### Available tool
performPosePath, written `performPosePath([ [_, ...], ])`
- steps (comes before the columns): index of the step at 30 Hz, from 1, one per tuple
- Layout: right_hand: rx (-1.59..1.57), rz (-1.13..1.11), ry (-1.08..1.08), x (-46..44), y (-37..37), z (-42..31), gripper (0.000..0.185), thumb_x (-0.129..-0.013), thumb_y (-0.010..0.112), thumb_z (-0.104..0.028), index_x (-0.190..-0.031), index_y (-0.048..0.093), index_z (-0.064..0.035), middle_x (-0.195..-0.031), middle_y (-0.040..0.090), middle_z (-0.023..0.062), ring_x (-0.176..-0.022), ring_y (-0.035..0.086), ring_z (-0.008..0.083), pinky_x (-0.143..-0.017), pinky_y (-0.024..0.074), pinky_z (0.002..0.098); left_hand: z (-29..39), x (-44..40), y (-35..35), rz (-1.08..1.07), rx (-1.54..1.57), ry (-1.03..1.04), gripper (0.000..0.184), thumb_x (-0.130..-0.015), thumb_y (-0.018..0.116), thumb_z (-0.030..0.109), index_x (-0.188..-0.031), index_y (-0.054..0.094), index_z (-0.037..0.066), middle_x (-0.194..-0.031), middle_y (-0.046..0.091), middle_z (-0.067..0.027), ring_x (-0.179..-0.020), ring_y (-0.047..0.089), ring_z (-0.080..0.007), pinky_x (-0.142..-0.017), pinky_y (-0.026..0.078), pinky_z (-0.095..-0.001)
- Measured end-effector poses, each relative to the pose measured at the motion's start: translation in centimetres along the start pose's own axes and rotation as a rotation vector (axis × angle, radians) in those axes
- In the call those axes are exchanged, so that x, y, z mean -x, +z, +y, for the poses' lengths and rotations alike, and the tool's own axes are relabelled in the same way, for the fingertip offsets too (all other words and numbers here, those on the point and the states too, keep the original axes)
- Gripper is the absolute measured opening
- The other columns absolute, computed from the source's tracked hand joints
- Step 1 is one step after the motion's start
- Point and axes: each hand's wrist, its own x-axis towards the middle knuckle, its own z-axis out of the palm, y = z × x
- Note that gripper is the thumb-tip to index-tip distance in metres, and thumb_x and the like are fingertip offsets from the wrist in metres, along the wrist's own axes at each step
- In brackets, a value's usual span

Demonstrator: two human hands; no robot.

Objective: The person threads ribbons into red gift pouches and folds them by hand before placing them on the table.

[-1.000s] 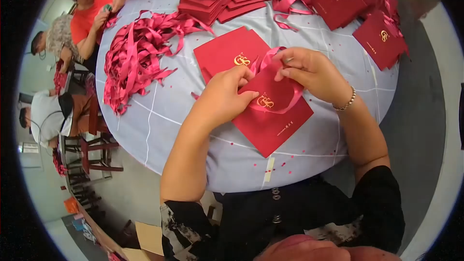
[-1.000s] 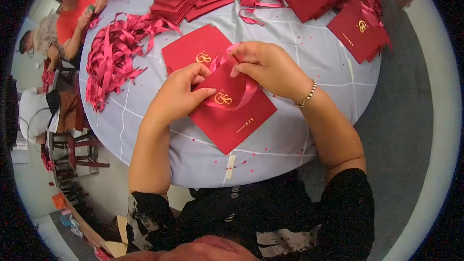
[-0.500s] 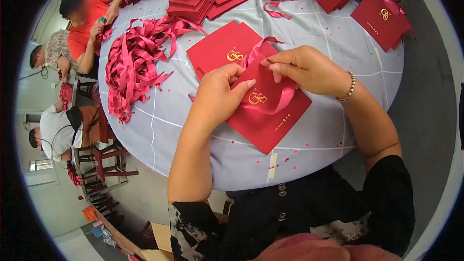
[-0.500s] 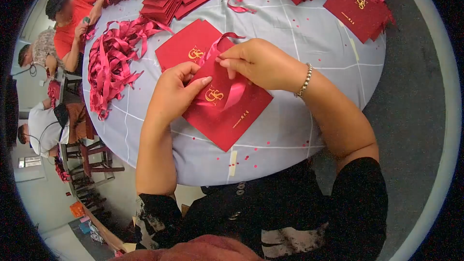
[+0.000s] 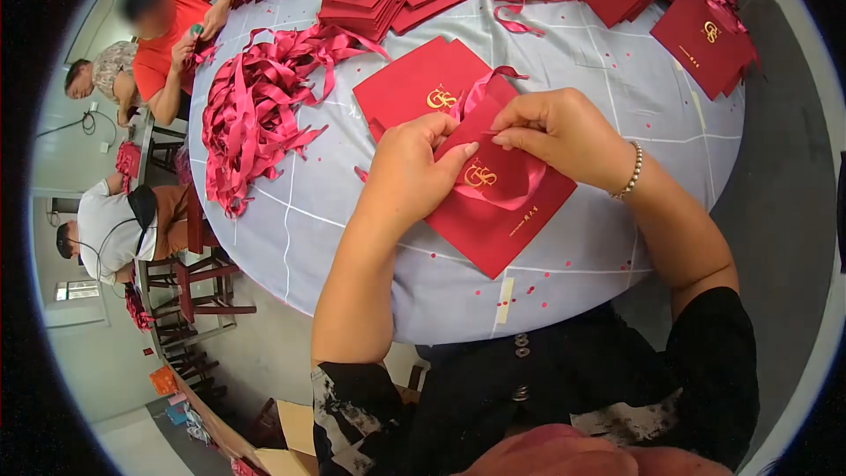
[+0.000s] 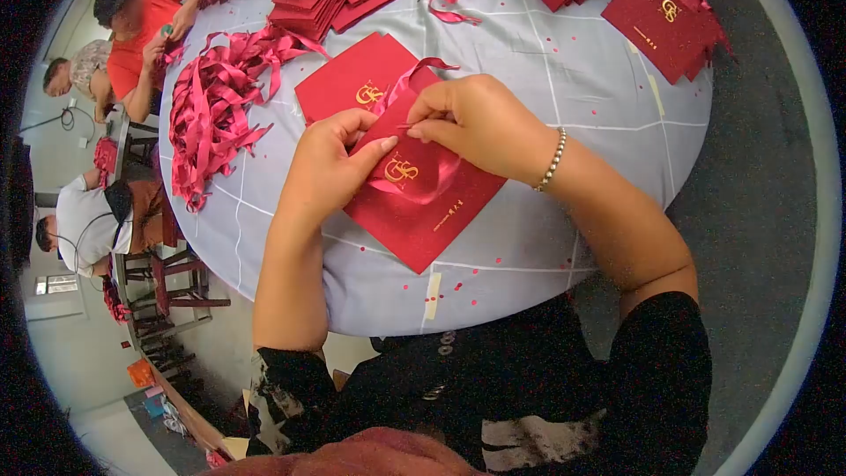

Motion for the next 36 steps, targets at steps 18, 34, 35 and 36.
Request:
performPosePath([
  [18,-0.026,0.167,-0.063,-0.7,1.4,0.9,0.006,-0.085,0.067,-0.001,-0.082,0.063,0.0023,-0.071,0.063,0.0014,-0.063,0.055,0.0045,-0.057,0.0442,0.0205,0.1,0.6,1.0,0.242,-0.367,0.268,0.02,-0.081,0.067,0.023,-0.084,0.062,0.004,-0.076,0.064,-0.0186,-0.075,0.062,-0.0397,-0.066,0.049,-0.0496],
  [34,-0.077,0.119,-0.007,-1.0,1.2,0.6,0.004,-0.085,0.066,0.002,-0.082,0.063,0.0014,-0.072,0.063,0.0006,-0.065,0.055,0.0046,-0.059,0.045,0.0211,0.0,0.5,1.6,0.249,-0.346,0.25,0.015,-0.08,0.064,0.019,-0.079,0.062,0.004,-0.074,0.063,-0.018,-0.074,0.062,-0.0397,-0.066,0.048,-0.0502],
  [35,-0.078,0.129,0.003,-1.2,1.1,0.9,0.004,-0.085,0.066,0.002,-0.082,0.063,0.0014,-0.072,0.063,0.0006,-0.065,0.055,0.0046,-0.059,0.045,0.0211,0.0,0.6,1.6,0.266,-0.345,0.256,0.015,-0.08,0.065,0.019,-0.079,0.062,0.005,-0.074,0.063,-0.0179,-0.074,0.062,-0.0395,-0.066,0.049,-0.0502],
  [36,0.002,0.133,-0.036,-1.3,1.0,1.5,0.005,-0.084,0.066,0.001,-0.08,0.063,0.0014,-0.07,0.062,0.001,-0.064,0.055,0.005,-0.059,0.0451,0.0226,-0.1,0.5,1.6,0.26,-0.351,0.273,0.015,-0.08,0.065,0.019,-0.081,0.064,0.005,-0.074,0.063,-0.0181,-0.074,0.062,-0.0393,-0.066,0.049,-0.0501],
])
